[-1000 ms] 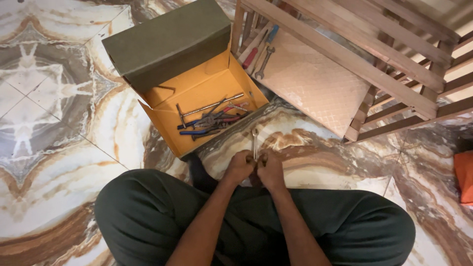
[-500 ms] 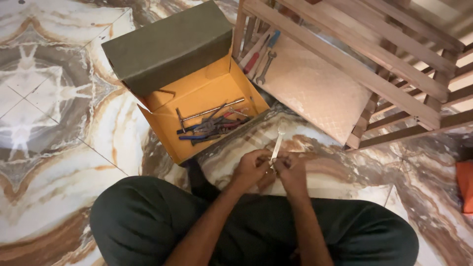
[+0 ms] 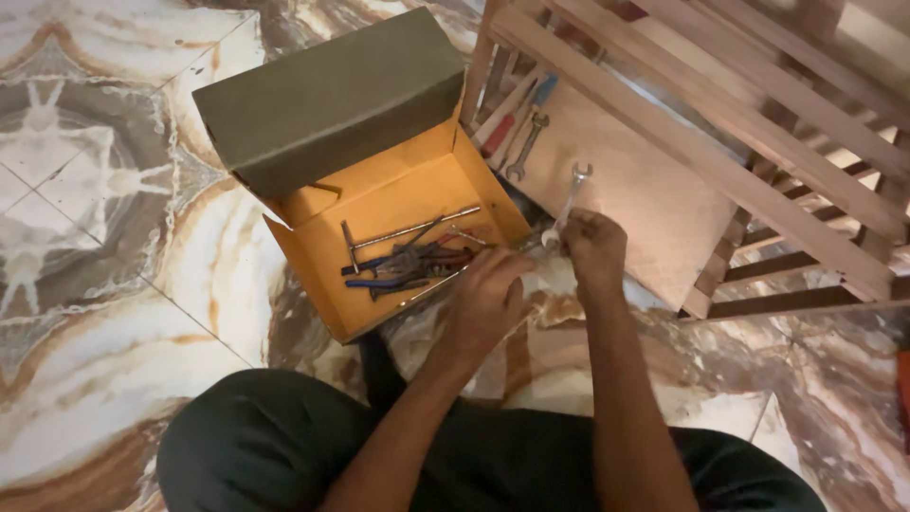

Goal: The person sits on the floor and repeatedly picks up various hand tools from a cardboard box, briefly handles them, and places them on a nearby wooden shelf. The tools include pliers, wrenches, screwdrivers, and a hammer.

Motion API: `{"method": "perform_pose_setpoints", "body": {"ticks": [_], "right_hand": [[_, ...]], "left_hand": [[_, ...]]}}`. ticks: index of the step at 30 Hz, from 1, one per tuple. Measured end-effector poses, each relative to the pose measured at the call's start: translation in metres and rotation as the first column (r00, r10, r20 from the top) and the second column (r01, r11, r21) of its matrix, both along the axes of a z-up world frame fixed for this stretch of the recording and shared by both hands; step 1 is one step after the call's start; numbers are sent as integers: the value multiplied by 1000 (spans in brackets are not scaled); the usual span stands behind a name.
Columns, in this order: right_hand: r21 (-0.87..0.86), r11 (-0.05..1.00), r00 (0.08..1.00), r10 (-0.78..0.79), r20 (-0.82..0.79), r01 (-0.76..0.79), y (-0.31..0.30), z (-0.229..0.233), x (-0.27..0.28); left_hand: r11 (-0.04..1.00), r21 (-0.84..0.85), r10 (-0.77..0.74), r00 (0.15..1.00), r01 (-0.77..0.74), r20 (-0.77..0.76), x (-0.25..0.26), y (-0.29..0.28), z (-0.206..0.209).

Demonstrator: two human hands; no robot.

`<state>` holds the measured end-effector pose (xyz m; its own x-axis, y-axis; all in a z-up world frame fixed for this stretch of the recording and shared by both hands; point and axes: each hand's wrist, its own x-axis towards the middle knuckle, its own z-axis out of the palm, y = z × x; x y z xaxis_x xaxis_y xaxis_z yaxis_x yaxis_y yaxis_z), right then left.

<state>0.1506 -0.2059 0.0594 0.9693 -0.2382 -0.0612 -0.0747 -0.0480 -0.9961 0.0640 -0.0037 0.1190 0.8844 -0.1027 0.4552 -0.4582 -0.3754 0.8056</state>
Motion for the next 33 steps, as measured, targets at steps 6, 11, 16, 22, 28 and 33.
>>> {"method": "perform_pose_setpoints", "body": {"ticks": [6,11,16,22,28,33], "right_hand": [[-86,994,988,-85,-131,74,13,-4,73],[-211,974,967,-126,-222,78,32,3,98],[-335,935,951,-205,-230,121,42,2,109],[-580,806,986,-163,-26,118,39,-26,111],[-588,796,989,-124,77,145,33,-50,113],[-648,748,990,-99,105,143,32,-52,117]], "left_hand": [[979,92,172,980,-182,102,22,13,-18],[973,167,168,985,-159,-42,27,13,-30],[973,147,190,980,-180,-60,28,13,-31],[972,154,185,982,-176,-44,28,12,-29],[967,195,182,980,-163,-83,29,11,-31],[970,179,180,981,-165,-74,28,12,-33]]}}
